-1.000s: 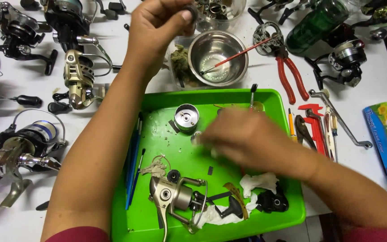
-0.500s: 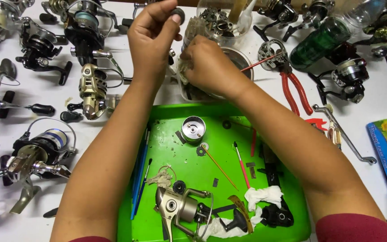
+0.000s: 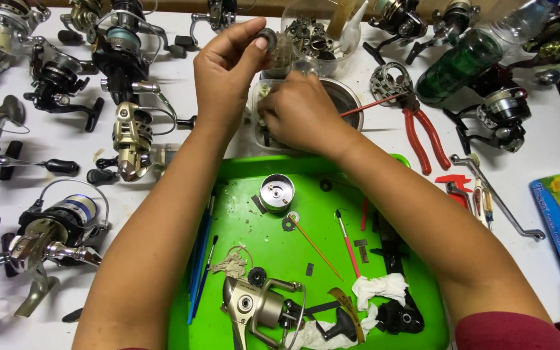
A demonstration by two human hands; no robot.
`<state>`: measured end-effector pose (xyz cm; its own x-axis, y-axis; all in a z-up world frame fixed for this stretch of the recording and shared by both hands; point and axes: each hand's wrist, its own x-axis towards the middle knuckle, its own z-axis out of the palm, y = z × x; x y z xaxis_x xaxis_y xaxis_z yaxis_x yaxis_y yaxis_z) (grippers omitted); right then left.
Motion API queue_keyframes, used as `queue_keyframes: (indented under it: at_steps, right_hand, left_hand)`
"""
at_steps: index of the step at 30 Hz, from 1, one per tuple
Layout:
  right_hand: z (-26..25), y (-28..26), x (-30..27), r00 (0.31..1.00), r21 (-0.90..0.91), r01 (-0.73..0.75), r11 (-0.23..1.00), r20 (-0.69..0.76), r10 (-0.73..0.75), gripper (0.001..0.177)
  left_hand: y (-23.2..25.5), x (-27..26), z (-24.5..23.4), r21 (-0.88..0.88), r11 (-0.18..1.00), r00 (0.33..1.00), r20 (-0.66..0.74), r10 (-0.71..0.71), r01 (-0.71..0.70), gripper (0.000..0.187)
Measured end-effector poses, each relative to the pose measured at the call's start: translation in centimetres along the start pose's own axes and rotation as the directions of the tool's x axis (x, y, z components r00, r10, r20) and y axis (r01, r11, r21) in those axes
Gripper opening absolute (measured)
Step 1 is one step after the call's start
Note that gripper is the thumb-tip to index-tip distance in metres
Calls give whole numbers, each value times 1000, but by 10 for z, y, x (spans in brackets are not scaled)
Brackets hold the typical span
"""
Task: The person cleans small metal components of fishing reels using a red paintbrush and a liquid in a metal bowl. They wipe the parts with a cloth and place them into a clear container. The workspace is cluttered with various fishing reels and tools.
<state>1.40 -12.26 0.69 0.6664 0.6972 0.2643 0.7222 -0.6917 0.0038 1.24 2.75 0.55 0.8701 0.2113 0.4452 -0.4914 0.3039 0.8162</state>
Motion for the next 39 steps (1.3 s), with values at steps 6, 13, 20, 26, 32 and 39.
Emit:
queue_keyframes:
  at_steps: [6,13,20,26,32,39]
  right_hand:
    - [-22,13,-22,991,226,132,965,-50,-124,45]
    - [-77,28,-49,904,399,60,915,-411,120,11]
    - [-73,21,-53,899,769,-46,637,-247,363,30]
    - [-63,20,-53,883,965,-52,257,-76,463,19]
    - [-73,22,-59,863,977,-74,198,-37,503,11]
    - [-111,-8,-93,987,876,-105,471,34,156,16]
  left_hand:
    - [-6,-1,0,-35,993,993,38,-110,112,29]
    - [-1,-4,5,-64,972,972,77,-223,228,32]
    - [7,-16,19,-29,949,929,215,-301,314,31]
    - [0,-18,18,-27,974,941,264,-211,226,25]
    - [-1,-18,17,-6,981,935,304,-183,195,23]
    - [4,-18,16,-80,965,914,349,-209,251,25]
